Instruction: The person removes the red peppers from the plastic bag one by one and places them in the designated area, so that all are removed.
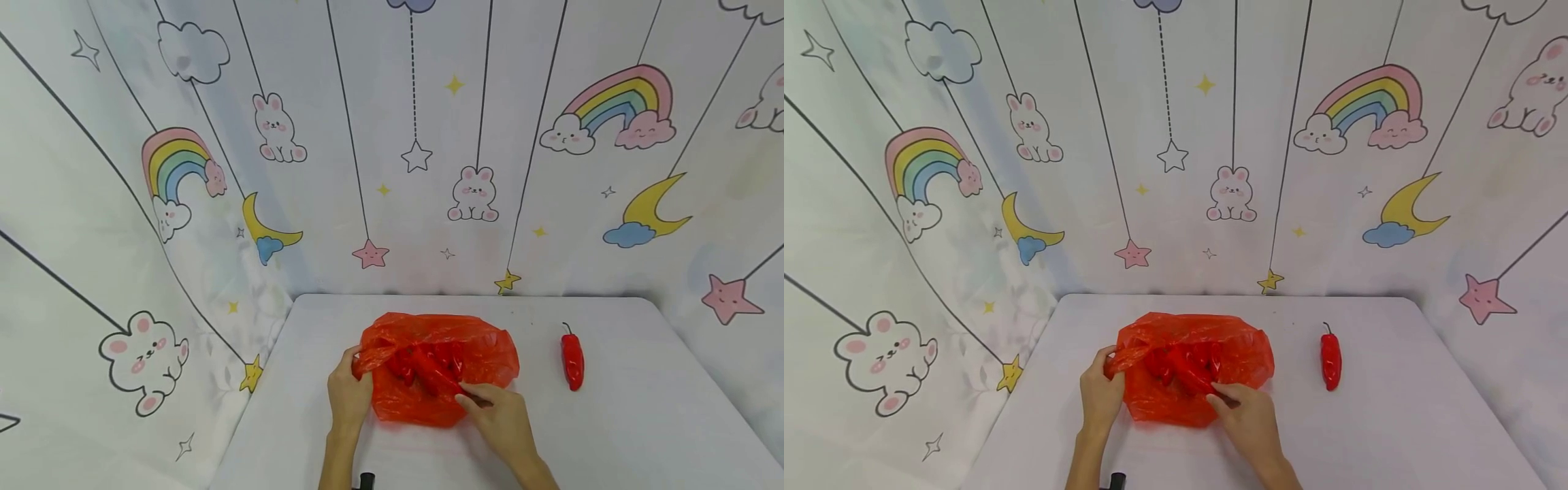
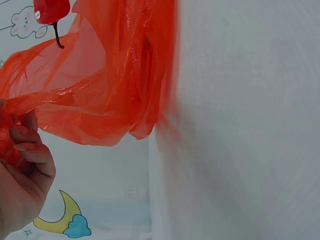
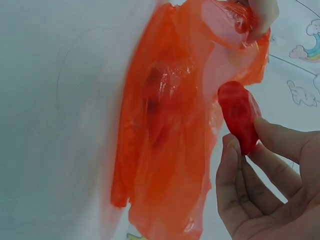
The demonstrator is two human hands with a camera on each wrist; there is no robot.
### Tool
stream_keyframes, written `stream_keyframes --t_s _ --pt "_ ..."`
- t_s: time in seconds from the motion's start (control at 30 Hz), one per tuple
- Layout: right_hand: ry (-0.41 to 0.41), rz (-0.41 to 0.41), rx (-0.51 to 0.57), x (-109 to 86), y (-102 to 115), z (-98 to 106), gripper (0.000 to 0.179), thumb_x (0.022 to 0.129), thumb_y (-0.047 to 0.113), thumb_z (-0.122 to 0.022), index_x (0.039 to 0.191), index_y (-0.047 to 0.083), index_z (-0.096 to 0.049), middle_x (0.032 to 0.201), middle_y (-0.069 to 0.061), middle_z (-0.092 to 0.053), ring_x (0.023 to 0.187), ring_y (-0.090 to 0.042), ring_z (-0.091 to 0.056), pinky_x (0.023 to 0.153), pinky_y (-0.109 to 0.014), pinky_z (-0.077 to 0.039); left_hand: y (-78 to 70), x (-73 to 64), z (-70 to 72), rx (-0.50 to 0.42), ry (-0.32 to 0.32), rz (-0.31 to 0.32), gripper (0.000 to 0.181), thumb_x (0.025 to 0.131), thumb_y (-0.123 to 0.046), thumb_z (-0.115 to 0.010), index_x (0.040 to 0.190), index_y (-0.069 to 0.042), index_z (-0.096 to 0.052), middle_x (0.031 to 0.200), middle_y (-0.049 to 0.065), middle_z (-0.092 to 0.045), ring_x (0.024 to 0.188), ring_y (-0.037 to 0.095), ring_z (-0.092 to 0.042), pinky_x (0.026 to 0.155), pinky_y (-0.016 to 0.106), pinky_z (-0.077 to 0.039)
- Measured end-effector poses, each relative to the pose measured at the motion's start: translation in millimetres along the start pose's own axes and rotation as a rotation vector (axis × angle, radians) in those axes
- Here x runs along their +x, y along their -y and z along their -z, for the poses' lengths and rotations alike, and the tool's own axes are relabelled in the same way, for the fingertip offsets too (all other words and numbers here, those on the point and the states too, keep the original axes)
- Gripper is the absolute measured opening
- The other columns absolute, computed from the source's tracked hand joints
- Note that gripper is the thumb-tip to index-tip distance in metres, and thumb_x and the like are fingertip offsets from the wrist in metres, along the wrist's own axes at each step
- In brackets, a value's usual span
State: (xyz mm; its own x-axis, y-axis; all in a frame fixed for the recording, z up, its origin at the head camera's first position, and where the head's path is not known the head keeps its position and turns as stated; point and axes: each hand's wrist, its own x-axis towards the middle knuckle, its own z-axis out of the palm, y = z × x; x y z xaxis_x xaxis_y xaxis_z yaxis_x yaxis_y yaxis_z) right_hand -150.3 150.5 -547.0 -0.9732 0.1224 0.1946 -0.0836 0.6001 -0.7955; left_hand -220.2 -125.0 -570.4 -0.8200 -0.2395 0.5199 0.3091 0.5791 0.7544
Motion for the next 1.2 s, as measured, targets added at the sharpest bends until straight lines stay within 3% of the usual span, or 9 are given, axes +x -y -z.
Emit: stream_keyframes --t_s 0.87,1.2 --pt "-0.123 -0.017 0.035 -6.3 -14.4 24.2 0.028 0.087 0.018 -0.086 0.114 0.014 -0.082 0.098 0.0 -0.08 0.082 -0.011 -0.073 0.069 -0.018 -0.057 1.1 -1.0 -2.5 0.003 0.008 0.002 0.038 0.086 0.005 -0.065 0.12 -0.009 -0.071 0.078 -0.001 -0.064 0.068 0.013 -0.06 0.066 0.031 -0.059" --pt "-0.239 -0.035 0.025 1.6 -28.6 37.2 0.029 0.087 0.021 -0.086 0.114 0.01 -0.082 0.102 -0.007 -0.08 0.084 -0.02 -0.077 0.069 -0.011 -0.054 -0.3 -1.6 -2.4 0.016 -0.008 -0.013 0.038 0.085 0.005 -0.066 0.12 -0.008 -0.072 0.078 -0.001 -0.065 0.068 0.013 -0.06 0.066 0.032 -0.06"
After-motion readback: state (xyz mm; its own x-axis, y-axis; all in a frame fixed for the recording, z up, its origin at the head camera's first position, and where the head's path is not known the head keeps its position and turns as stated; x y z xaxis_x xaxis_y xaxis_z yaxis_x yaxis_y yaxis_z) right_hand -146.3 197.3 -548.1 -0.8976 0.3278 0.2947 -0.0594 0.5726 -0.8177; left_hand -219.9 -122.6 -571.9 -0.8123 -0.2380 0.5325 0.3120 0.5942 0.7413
